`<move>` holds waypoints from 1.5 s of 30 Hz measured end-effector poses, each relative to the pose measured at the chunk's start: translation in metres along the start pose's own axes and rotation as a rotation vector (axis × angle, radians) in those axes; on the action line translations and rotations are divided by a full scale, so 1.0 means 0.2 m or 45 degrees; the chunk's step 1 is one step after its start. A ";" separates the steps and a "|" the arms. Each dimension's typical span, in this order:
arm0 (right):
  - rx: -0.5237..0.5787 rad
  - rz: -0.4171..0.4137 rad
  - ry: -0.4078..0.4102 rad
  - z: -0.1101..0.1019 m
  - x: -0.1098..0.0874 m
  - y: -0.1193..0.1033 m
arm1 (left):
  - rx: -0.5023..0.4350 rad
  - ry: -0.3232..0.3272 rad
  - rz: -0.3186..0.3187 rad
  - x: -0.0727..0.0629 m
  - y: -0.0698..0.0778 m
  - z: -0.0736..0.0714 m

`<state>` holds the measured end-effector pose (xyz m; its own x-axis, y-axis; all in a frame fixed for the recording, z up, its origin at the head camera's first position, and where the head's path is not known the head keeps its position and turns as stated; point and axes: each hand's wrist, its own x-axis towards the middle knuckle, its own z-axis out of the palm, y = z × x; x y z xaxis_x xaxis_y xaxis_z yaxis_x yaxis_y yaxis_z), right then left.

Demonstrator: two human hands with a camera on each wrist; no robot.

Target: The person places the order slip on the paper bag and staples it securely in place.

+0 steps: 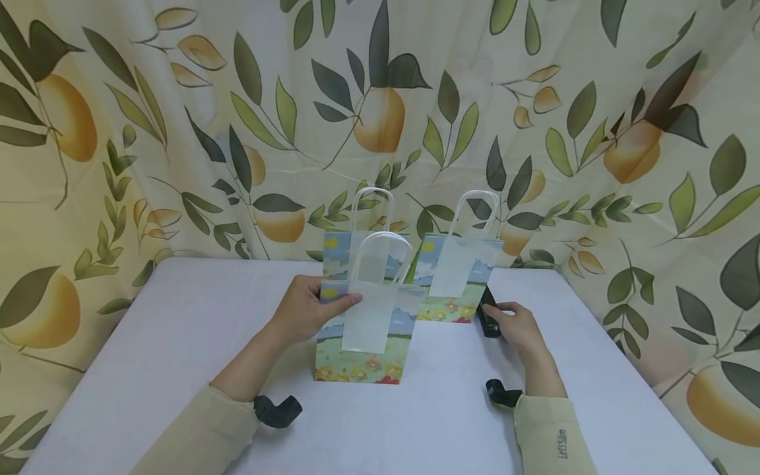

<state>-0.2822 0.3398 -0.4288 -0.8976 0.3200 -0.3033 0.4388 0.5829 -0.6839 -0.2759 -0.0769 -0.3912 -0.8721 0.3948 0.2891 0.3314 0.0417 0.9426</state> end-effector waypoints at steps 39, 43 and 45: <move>0.661 0.026 0.069 -0.09 -0.06 -0.09 | -0.027 -0.025 0.022 0.00 0.00 0.00; 0.740 -0.004 0.071 -0.11 -0.09 -0.14 | -0.020 -0.027 0.017 0.00 0.01 0.00; 0.783 -0.036 0.078 -0.12 -0.11 -0.16 | -0.018 -0.027 0.014 0.00 0.01 0.00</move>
<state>-0.2763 0.3323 -0.3833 -0.8965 0.3636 -0.2531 0.2939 0.0607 -0.9539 -0.2748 -0.0763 -0.3904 -0.8605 0.4145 0.2961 0.3356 0.0240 0.9417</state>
